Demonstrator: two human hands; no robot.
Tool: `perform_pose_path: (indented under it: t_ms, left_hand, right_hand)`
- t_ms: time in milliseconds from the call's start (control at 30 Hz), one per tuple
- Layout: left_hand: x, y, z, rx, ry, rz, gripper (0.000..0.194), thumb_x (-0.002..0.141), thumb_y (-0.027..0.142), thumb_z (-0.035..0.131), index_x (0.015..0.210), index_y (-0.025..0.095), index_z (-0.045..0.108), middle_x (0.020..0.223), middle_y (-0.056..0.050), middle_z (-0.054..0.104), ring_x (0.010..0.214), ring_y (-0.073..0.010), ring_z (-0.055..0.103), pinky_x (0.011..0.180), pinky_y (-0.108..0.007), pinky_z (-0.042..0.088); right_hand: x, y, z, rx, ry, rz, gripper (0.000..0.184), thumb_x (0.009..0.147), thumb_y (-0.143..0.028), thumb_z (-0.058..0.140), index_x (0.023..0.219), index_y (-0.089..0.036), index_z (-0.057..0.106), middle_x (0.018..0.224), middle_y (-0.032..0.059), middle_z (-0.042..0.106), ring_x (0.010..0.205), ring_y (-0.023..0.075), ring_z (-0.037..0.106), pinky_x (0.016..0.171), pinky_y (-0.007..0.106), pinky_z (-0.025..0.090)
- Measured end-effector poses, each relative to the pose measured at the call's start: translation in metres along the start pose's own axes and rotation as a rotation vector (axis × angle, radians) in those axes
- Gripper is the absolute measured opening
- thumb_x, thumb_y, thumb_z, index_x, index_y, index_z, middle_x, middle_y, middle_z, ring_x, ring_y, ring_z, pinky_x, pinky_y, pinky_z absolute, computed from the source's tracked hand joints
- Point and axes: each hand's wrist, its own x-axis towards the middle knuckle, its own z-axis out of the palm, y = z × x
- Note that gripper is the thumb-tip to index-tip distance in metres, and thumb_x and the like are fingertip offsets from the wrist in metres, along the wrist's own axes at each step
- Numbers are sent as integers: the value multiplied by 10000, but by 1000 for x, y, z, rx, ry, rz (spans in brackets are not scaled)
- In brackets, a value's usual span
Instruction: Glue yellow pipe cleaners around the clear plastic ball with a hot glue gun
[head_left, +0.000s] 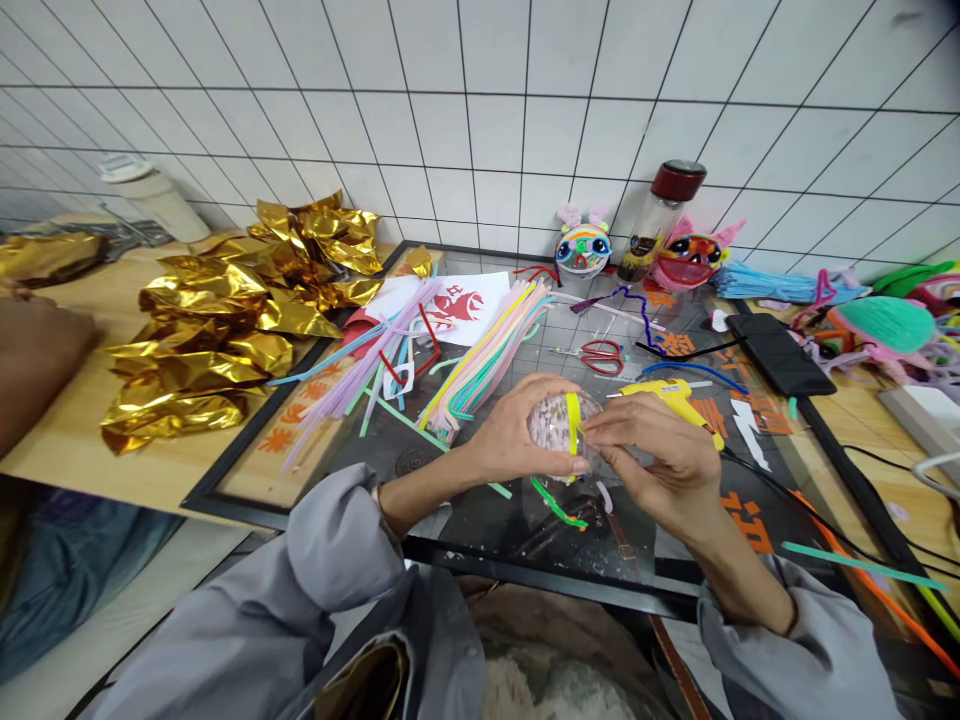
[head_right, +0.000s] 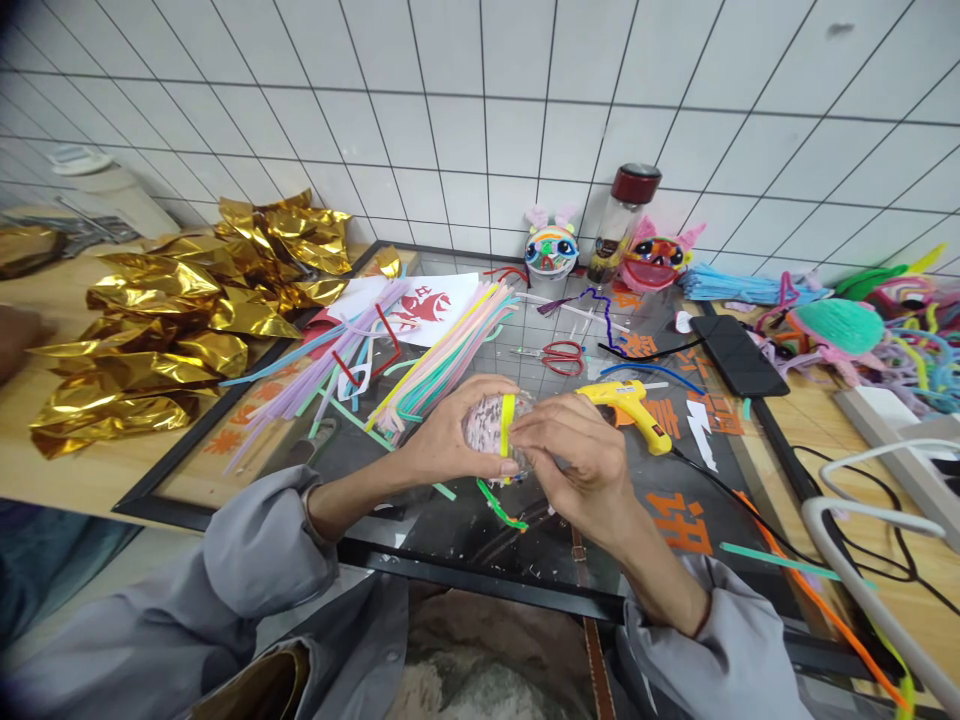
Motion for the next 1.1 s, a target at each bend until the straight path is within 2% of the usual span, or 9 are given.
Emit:
perform_pose_path:
  t_ms: [200,567,900,1100]
  left_hand:
    - [0,-1,0,32,16,56,722,581,405,884,1201,171,598,1244,-149,610,1185,-300,585,1063,-467,449]
    - [-1,-1,-1,52,14,113,680,621,435,870,1210,189,636,1232,-136,658,1195,-303,605,1070,-467,460]
    - [-3,-3,0,107,43,132,715,620,459,872,1230,172,632,1320,-179,584,1234,-306,591,1066,-474,472]
    - [-3,-2,0,103,50,146,714,637,446,864,1247,182,602,1237,-144,636,1167,-278,622,1042,-451,495]
  right_hand:
    - [-1,2,1,12,-7,1,179,816,-76,634,868,-237,690,833,21,750,793,186,703,766,375,550]
    - [0,3,0,17,-10,-19,195,808,-51,641,881,-227,680,834,17,743,790,175,696,757,356,538]
    - [-3,6,0,19,-35,-25,203,824,-55,625,922,-229,659,859,22,735,825,182,687,799,371,526]
    - [-3,5,0,26,-32,-10,207,817,-52,622,907,-235,661,834,19,729,792,185,684,763,366,526]
